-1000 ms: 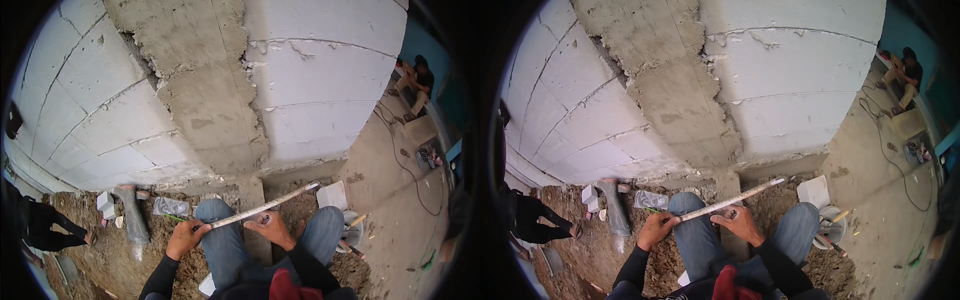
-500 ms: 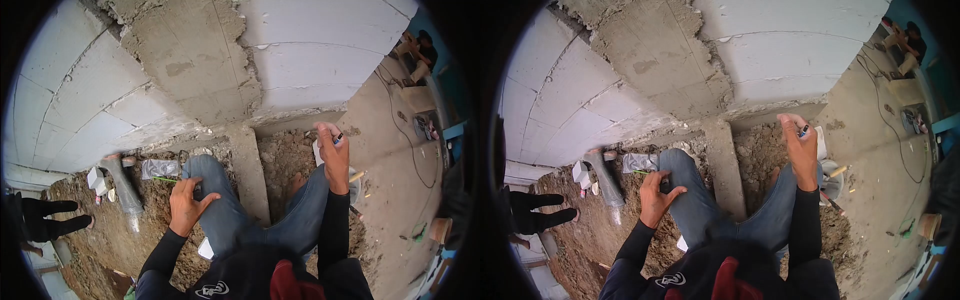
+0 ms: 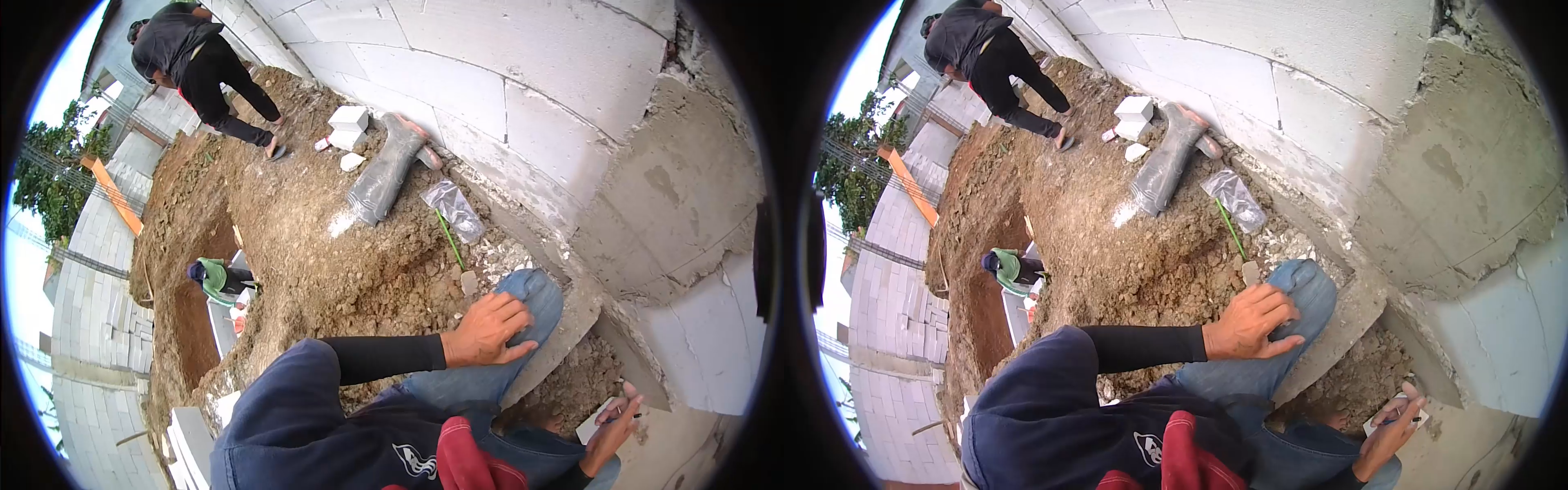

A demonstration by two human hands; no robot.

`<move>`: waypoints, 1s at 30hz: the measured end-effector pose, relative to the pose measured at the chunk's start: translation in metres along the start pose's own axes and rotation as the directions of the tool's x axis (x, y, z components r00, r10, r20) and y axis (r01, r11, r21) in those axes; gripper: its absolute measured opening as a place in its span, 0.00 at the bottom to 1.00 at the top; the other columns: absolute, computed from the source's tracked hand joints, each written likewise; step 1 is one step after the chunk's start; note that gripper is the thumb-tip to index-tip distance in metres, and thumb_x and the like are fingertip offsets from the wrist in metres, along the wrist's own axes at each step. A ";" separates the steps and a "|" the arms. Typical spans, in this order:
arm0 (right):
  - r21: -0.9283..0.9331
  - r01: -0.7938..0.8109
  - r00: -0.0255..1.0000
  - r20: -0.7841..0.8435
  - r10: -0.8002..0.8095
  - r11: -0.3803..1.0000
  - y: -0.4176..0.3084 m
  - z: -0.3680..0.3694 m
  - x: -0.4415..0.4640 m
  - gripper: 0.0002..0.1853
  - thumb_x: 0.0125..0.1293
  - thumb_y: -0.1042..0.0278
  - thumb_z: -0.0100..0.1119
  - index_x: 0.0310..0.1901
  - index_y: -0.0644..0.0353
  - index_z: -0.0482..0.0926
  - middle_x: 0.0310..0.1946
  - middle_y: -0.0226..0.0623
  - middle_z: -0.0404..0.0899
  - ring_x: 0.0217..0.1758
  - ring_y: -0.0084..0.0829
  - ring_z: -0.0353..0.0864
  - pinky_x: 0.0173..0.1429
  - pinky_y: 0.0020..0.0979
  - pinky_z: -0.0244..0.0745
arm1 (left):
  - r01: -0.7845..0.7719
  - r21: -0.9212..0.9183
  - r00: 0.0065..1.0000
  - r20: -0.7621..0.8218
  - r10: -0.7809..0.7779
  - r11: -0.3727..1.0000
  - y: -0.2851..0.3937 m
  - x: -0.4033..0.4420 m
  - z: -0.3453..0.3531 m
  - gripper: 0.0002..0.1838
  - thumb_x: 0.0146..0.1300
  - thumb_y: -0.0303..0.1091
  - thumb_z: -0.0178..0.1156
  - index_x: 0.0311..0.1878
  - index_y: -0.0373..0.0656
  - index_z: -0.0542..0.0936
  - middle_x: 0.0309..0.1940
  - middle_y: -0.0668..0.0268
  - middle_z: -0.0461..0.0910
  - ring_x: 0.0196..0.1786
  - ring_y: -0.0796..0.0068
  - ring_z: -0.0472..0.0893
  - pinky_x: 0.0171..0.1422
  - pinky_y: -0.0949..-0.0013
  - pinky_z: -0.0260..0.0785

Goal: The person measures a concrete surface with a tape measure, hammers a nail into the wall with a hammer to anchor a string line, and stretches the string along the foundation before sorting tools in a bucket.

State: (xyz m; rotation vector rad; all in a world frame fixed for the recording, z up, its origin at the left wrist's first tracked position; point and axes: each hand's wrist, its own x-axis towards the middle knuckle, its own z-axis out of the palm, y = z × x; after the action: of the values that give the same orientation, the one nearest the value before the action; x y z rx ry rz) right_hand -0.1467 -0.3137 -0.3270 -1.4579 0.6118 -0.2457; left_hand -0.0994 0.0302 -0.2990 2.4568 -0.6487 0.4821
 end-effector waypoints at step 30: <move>-0.446 0.041 0.890 0.423 0.171 0.894 -0.024 0.023 0.004 0.20 0.80 0.59 0.47 0.42 0.65 0.85 0.22 0.38 0.76 0.26 0.31 0.75 0.36 0.34 0.67 | -0.045 0.204 0.807 0.584 -0.085 0.978 0.016 0.046 -0.001 0.35 0.52 0.56 0.78 0.56 0.46 0.75 0.52 0.58 0.70 0.59 0.48 0.71 0.60 0.49 0.73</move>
State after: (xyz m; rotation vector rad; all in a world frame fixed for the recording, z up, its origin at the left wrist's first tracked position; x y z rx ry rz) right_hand -0.1265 -0.2992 -0.3043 -1.8547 0.3395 0.3135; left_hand -0.0700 0.0034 -0.2702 2.8241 -0.8465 -0.2730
